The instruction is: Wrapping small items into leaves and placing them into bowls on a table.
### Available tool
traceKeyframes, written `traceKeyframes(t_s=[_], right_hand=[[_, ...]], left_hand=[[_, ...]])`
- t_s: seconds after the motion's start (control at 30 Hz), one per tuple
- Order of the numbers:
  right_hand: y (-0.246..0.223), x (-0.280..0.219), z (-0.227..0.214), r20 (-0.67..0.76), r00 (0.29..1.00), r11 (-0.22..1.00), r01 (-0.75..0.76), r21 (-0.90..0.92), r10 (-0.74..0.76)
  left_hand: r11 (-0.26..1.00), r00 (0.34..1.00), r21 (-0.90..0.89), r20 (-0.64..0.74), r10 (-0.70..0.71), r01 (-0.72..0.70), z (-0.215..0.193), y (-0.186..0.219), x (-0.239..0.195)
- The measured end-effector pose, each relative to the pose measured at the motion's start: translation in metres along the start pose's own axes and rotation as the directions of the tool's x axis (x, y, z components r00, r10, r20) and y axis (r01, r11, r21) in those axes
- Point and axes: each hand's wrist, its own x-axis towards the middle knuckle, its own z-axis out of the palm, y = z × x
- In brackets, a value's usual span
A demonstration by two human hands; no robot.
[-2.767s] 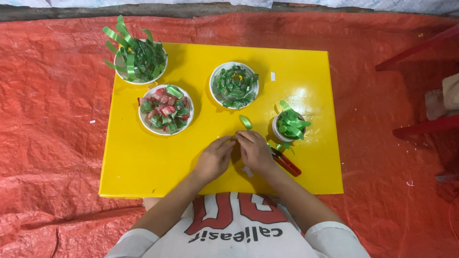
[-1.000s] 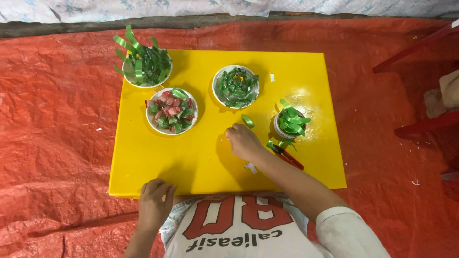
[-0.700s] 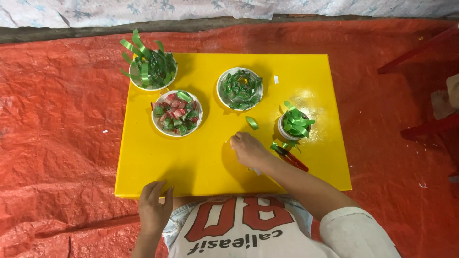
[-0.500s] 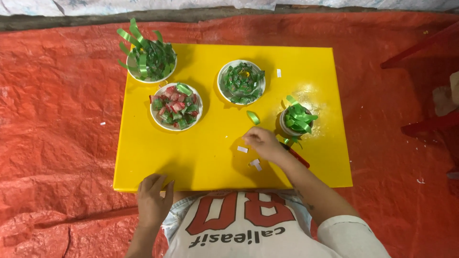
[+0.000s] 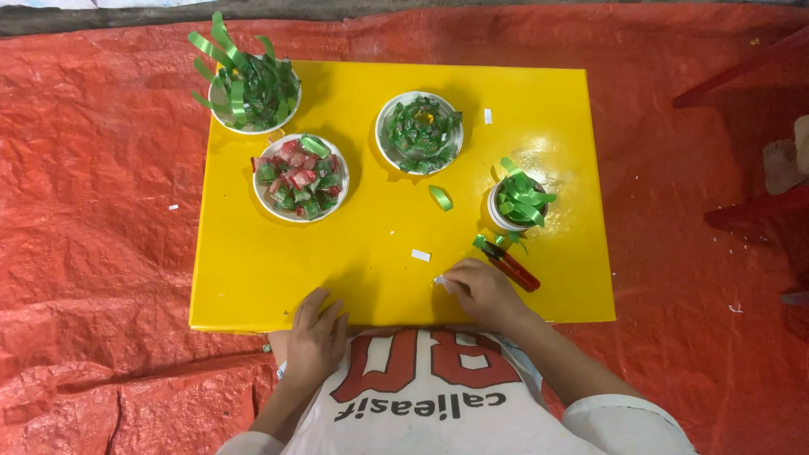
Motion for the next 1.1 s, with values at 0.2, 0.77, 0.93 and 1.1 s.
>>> traceKeyframes(t_s=[0.2,0.77,0.93,1.1], right_hand=[[0.024,0.004,0.04,-0.043,0.955,0.93,0.277,-0.241,-0.295],[0.019,0.023,-0.012,0.255,0.908,0.429,-0.387,0.816,0.334],[0.005,0.015,-0.008,0.227,0.86,0.474,-0.451,0.757,0.456],[-0.011,0.024,-0.013,-0.007,0.988,0.889,-0.137,0.438,0.155]], left_hand=[[0.962,0.99,0.242,-0.093,-0.103,0.123,-0.036,-0.027,-0.022],[0.949,0.947,0.012,0.073,-0.314,0.314,-0.037,-0.033,-0.023],[0.075,0.359,-0.49,0.518,-0.776,0.868,-0.039,0.036,0.053],[-0.083,0.601,-0.696,0.668,-0.438,0.713,0.04,0.038,0.075]])
